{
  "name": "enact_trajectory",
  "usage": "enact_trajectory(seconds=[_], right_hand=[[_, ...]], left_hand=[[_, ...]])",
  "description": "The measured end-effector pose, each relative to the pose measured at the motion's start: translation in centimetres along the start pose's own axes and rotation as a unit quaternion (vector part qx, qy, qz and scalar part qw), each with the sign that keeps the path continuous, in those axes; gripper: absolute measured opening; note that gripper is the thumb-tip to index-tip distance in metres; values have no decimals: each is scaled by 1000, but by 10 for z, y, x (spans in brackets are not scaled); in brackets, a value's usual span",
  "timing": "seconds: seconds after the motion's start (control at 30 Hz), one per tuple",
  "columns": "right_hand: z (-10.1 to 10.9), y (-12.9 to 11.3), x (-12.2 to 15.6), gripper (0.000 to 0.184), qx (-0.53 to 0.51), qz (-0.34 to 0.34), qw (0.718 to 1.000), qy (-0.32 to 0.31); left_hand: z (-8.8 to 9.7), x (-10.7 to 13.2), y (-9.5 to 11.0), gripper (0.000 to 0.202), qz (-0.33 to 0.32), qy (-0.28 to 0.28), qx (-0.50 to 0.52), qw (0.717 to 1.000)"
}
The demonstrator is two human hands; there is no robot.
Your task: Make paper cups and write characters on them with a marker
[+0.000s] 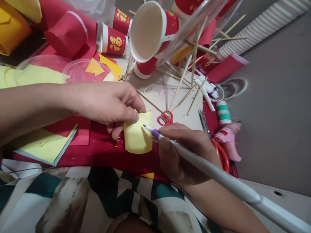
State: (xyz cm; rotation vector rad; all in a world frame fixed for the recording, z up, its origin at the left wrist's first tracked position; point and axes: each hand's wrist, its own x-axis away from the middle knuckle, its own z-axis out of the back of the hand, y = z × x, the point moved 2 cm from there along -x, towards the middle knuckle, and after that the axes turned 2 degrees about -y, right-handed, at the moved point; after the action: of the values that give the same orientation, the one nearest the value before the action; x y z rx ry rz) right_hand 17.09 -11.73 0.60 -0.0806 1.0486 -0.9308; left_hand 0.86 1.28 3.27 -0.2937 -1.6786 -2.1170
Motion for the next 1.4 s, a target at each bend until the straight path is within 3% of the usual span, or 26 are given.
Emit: enact_trajectory(seconds=[0.27,0.43,0.63,1.0,1.2,1.4], right_hand=[[-2,-1,-1,24,17,22,999,-22],[-2,-1,1,25,13,-3,1000,-20],[-4,0,-1,25,-6,22,999,-26],[-3,0,1,27,-11,-7,999,-38],[-3,-1,-2,32,-11,6,999,-45],[-2,-2,-1,30,6,6,999,-46]], left_hand=[[-1,-1,-2,25,-27,2,-1,1000],[-1,-1,-1,26,0,-5,14,1000],[-2,-1,3,24,24,10,15,1000],[-2,0,5,20,27,28,20,999],[-2,1,2,24,-25,-7,-2,1000],[-1,1,2,22,-61,10,-25,998]])
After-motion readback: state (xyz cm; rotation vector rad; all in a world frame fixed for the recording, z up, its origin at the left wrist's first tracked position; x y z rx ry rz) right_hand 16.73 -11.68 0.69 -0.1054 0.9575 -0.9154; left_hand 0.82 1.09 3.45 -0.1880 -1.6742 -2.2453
